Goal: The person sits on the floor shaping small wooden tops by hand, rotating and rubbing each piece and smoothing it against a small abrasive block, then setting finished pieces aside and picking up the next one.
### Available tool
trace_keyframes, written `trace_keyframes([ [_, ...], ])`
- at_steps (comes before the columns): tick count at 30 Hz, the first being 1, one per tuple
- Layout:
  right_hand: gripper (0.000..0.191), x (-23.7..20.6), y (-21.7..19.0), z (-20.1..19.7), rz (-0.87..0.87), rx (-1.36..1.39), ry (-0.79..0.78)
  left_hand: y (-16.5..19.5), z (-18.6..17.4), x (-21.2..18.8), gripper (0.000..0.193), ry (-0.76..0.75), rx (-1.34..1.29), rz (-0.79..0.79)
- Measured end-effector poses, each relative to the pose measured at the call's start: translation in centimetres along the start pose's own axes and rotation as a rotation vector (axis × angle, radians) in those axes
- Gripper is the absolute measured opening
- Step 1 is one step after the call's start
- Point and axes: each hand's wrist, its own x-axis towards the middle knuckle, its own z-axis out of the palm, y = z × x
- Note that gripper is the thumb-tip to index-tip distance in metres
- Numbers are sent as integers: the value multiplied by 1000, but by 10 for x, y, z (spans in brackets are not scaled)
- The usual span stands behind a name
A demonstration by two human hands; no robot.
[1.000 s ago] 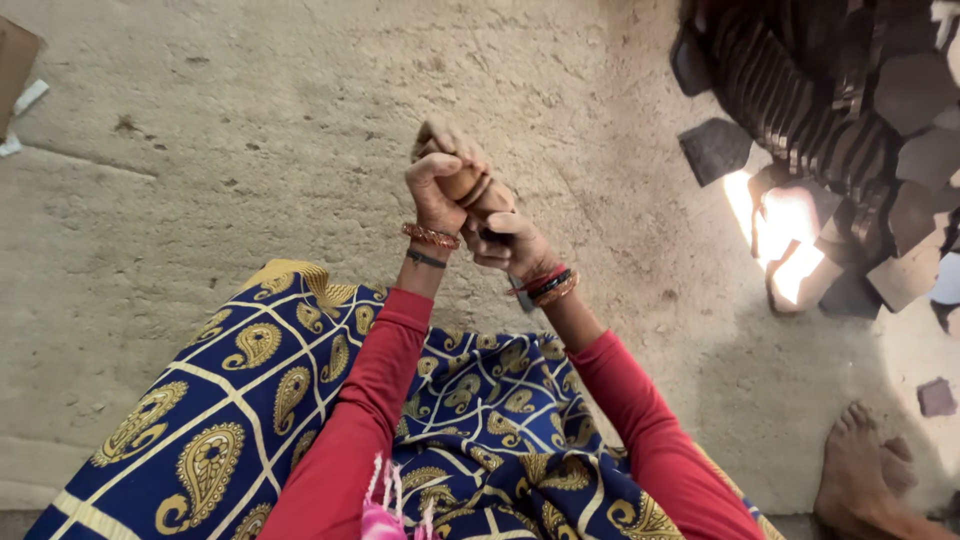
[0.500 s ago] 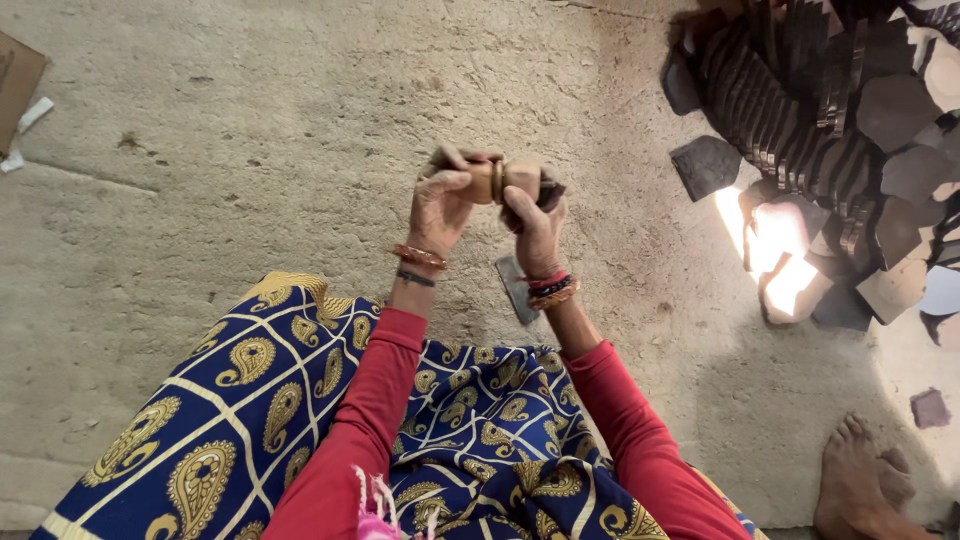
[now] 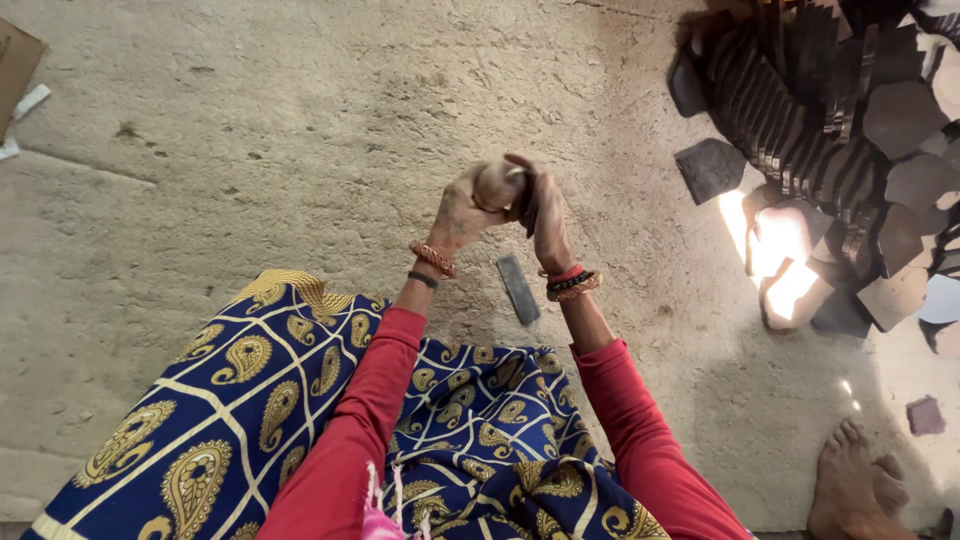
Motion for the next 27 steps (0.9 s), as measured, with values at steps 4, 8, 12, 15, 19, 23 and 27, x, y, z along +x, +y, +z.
trace_keyframes([
  [4,61,4,28,-5,334,123,31,-39,22,-9,70,94,-340,-2],
  [8,55,-4,68,7,266,112,23,-71,31,-26,45,143,-470,-152],
  [12,43,-21,90,24,46,-65,47,-90,26,-40,10,187,-424,-36],
  [15,40,-33,98,32,104,-73,173,-92,32,-43,13,153,-459,-227],
  [19,34,-21,112,33,-8,-245,247,-86,32,-29,24,156,-990,-75],
  [23,33,5,111,22,-123,-167,63,-84,9,-20,33,-8,-373,-56],
  [27,36,22,81,0,106,-172,-217,-83,-26,-7,38,-319,373,-234],
])
